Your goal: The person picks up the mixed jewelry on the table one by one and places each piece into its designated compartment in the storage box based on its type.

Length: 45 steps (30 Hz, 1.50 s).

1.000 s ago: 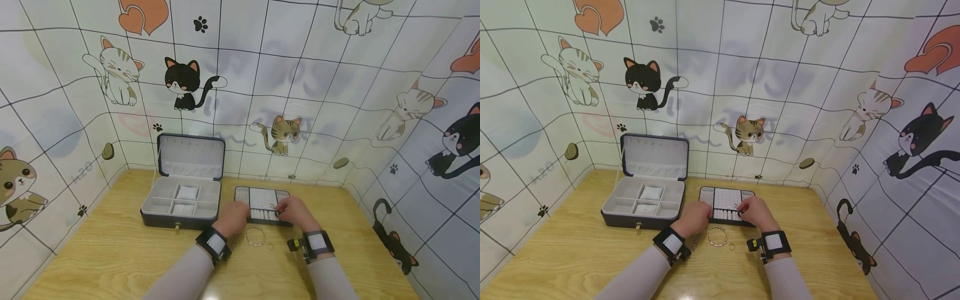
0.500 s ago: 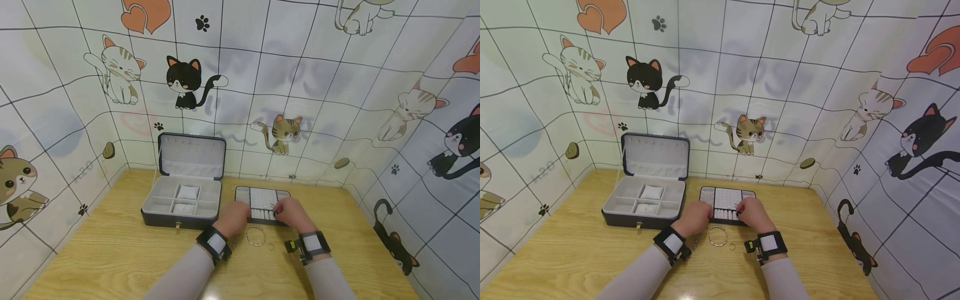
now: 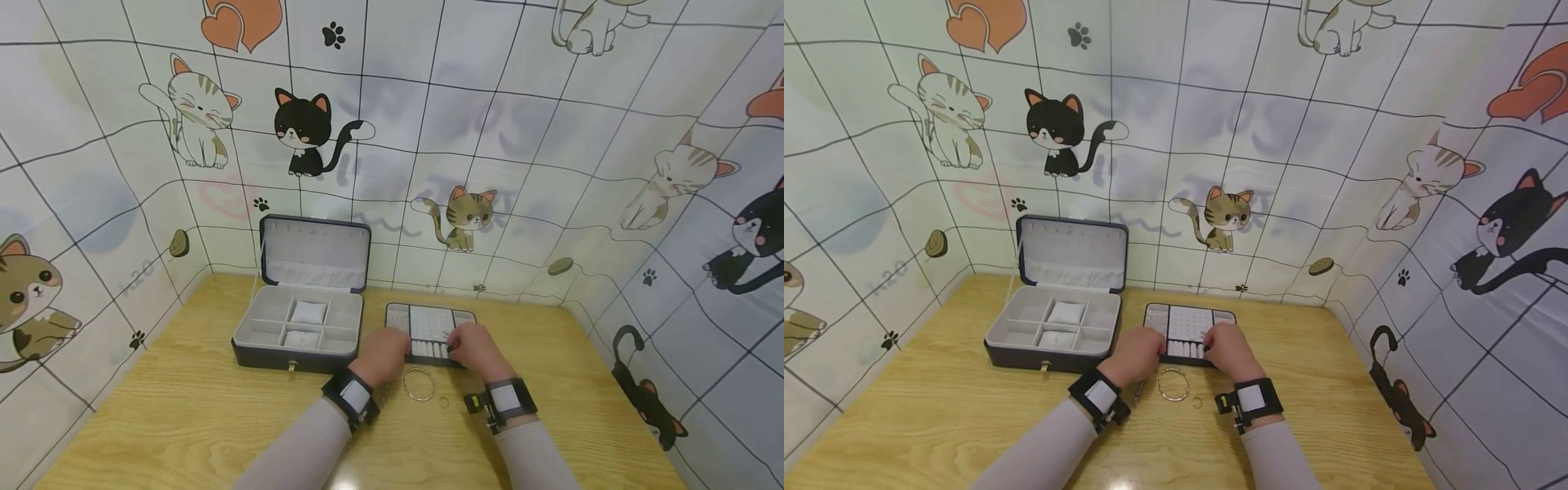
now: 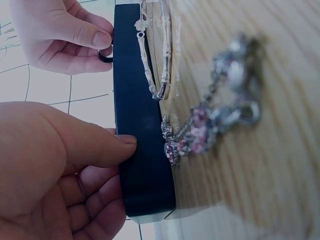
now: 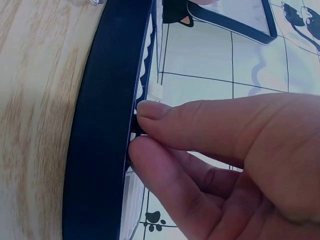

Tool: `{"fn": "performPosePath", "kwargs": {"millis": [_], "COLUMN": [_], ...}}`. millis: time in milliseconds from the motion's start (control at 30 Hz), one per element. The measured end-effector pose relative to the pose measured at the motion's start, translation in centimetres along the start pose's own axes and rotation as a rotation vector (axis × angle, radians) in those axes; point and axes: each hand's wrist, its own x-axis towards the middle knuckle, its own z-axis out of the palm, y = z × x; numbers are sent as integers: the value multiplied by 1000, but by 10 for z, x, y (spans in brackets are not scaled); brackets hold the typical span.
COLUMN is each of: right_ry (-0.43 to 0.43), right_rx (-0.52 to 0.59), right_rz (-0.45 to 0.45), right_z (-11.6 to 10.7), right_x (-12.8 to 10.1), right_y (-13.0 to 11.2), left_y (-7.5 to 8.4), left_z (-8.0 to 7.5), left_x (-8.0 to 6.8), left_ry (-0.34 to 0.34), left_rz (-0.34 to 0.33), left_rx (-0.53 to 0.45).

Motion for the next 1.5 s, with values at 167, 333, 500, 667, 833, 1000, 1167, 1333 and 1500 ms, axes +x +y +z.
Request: {"fn": "performPosePath", "kwargs": {"millis": [167, 333, 500, 667, 833, 1000, 1167, 1333, 1500], "right_ry": [13, 42, 42, 26, 36, 55, 60, 58, 56], "right_rx": [-39, -94, -87, -91, -86, -56, -46, -21, -20], "right_rz": [-19, -55, -43, -96, -130, -101, -95, -70, -78], "right_z": [1, 3, 4, 8, 13, 14, 15, 15, 12], "right_x": [0, 0, 1, 3, 4, 3, 4, 3, 2], "right_y": [-2, -5, -5, -4, -3, -3, -3, -3, -3], "left_y": [0, -2, -2, -2, -2, -2, -1, -1, -1], "left_z": [0, 1, 1, 1, 1, 0, -1, -1, -1], "left_x": [1, 2, 2, 2, 2, 3, 3, 3, 3], "left_ry": [-4, 7, 12, 15, 12, 9, -2, -5, 1], "left_rz": [1, 16, 18, 16, 14, 16, 12, 5, 3], "left_rx": [-5, 0, 0, -4, -9, -14, -23, -23, -20]}}
